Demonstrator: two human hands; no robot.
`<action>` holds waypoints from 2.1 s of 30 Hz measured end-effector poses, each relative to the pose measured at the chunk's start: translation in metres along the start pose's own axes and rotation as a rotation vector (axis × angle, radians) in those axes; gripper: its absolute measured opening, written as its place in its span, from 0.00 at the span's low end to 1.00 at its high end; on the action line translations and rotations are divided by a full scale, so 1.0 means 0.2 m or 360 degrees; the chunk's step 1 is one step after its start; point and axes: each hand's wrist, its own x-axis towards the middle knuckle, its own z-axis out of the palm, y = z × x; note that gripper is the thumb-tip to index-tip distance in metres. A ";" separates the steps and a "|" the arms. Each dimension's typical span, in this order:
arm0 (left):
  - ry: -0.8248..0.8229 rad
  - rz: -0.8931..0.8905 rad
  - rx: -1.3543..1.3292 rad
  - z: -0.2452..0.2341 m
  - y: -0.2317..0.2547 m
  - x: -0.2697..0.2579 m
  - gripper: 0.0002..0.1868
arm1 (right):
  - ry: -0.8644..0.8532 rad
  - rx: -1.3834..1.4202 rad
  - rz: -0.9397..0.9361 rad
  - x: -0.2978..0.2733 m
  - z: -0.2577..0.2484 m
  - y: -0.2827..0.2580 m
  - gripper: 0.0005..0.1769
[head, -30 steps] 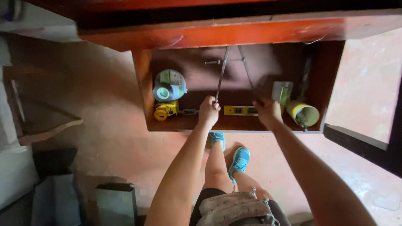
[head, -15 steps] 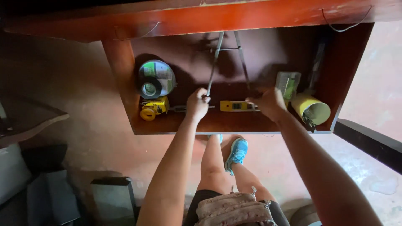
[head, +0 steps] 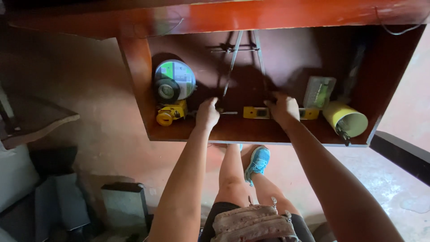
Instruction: The person sorts hand tools in an open wooden drawer, moving wrenches and pliers aside and placing small items into plastic containers and a cardboard tube. They arrange a tape measure, spirit level, hammer, and sanding block into the drawer compartments and reposition items on the desk above.
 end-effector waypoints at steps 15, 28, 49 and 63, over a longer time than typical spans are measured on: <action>-0.0192 0.0074 0.0480 -0.14 0.15 -0.13 0.18 | -0.0153 -0.0308 0.0079 -0.05 -0.08 0.11 0.30; 0.0093 0.0810 -0.0328 -0.76 0.71 -1.20 0.09 | 0.0266 0.0354 -0.0599 -1.33 -0.72 -0.34 0.15; -0.0082 0.1661 0.0049 -0.64 2.37 -1.74 0.13 | 0.2107 -0.0098 -0.0141 -2.14 -2.48 0.93 0.16; 0.0067 0.2103 0.0008 0.38 3.63 -2.31 0.15 | 0.0952 0.0025 0.0702 -2.16 -3.29 1.89 0.21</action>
